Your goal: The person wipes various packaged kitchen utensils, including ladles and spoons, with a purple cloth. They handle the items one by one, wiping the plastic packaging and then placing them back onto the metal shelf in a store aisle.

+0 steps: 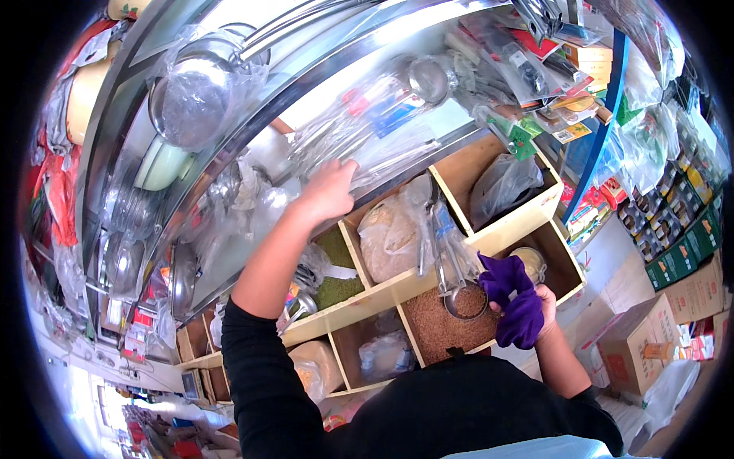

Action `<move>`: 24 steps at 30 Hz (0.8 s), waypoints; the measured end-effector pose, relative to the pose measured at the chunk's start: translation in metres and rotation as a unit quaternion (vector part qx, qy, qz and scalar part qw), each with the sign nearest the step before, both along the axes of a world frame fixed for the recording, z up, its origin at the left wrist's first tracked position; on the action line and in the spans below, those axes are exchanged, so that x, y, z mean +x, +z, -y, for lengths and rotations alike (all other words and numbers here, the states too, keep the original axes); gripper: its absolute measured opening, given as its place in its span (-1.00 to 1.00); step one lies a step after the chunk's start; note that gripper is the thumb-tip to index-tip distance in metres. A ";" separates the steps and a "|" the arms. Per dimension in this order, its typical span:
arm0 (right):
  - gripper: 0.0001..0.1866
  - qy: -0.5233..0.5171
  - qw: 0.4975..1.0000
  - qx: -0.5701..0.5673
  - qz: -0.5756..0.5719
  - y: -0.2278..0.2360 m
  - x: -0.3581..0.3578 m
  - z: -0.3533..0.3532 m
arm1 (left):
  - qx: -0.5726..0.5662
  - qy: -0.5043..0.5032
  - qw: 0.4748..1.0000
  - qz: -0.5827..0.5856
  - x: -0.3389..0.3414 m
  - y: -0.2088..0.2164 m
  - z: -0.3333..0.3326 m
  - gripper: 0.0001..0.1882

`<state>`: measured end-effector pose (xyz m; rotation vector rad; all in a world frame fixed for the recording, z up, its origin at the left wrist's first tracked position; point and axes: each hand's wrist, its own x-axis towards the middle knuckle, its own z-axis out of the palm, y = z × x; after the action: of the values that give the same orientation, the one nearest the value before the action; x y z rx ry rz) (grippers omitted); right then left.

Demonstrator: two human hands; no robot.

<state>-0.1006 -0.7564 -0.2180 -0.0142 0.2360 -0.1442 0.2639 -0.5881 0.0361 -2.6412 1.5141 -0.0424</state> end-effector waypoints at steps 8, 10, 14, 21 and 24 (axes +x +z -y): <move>-0.30 0.108 0.993 0.034 0.046 0.008 0.030 -0.004 | -0.073 -0.105 0.984 0.127 -0.035 -0.022 -0.029 -0.79; -0.24 0.112 0.992 0.044 0.044 0.024 0.045 -0.006 | -0.094 -0.152 0.971 0.159 -0.062 -0.026 -0.042 -0.80; -0.07 0.207 0.970 -0.106 0.072 0.042 0.091 -0.017 | -0.136 -0.205 0.959 0.144 -0.127 -0.046 -0.070 -0.70; -0.32 0.347 0.812 -0.445 0.147 0.124 0.137 -0.071 | -0.267 -0.137 0.947 0.111 -0.156 -0.080 -0.096 -0.65; -0.24 0.327 0.777 -0.506 0.181 0.125 0.146 -0.091 | -0.316 -0.014 0.936 0.153 -0.162 -0.088 -0.112 -0.58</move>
<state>0.0455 -0.6651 -0.0930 -1.1374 -0.2711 0.4417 0.1017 -0.4758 -0.0524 -2.8518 1.6254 -1.0569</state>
